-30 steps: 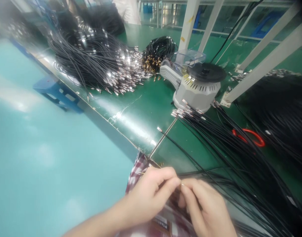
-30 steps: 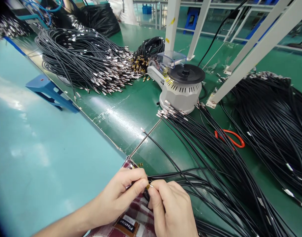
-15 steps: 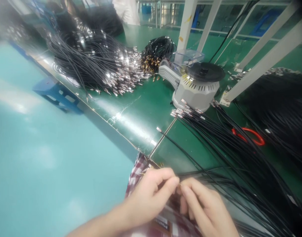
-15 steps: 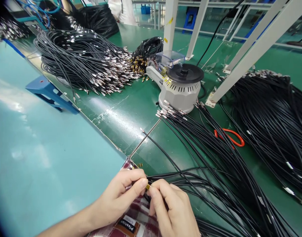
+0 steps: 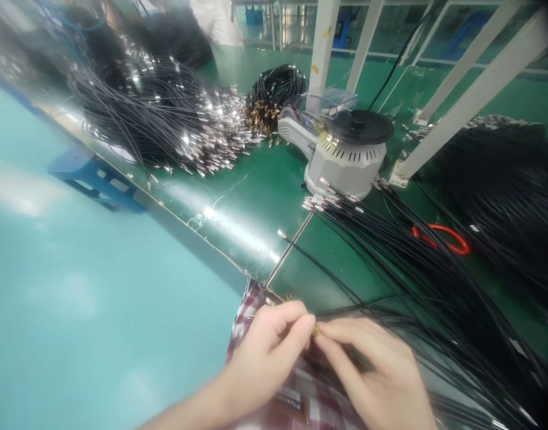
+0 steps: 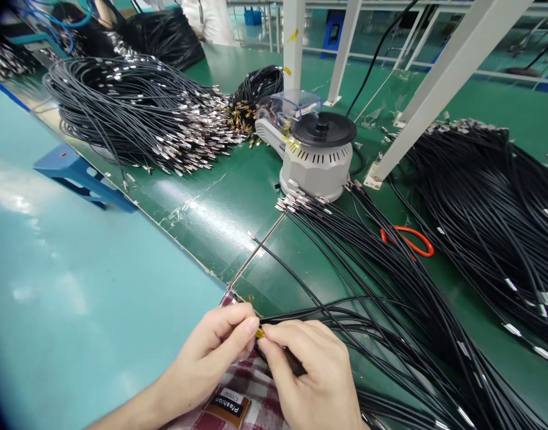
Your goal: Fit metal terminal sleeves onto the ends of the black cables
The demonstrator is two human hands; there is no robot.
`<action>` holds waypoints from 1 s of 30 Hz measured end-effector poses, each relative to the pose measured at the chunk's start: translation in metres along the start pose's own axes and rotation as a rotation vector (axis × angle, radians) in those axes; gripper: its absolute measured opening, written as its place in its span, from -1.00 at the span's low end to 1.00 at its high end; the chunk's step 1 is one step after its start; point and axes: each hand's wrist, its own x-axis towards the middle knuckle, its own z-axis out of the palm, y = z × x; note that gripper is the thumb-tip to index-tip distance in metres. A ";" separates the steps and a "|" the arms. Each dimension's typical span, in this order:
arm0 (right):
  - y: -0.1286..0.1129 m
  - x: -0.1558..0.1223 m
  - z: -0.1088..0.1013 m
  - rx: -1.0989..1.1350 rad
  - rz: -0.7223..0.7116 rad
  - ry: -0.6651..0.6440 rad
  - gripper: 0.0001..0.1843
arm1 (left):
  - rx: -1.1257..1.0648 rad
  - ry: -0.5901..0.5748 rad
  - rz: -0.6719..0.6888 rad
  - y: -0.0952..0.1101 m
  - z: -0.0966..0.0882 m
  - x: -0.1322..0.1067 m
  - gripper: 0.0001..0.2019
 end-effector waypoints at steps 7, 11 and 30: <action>-0.004 0.005 -0.005 0.122 0.221 -0.099 -0.87 | 0.174 -0.012 0.093 0.000 -0.002 -0.002 -0.64; -0.005 0.008 -0.008 0.068 0.210 -0.167 -0.93 | 0.183 -0.023 0.092 0.002 -0.002 -0.001 -0.64; -0.004 0.007 -0.012 -0.012 0.164 -0.236 -0.87 | 0.227 -0.036 0.098 0.004 0.001 -0.002 -0.67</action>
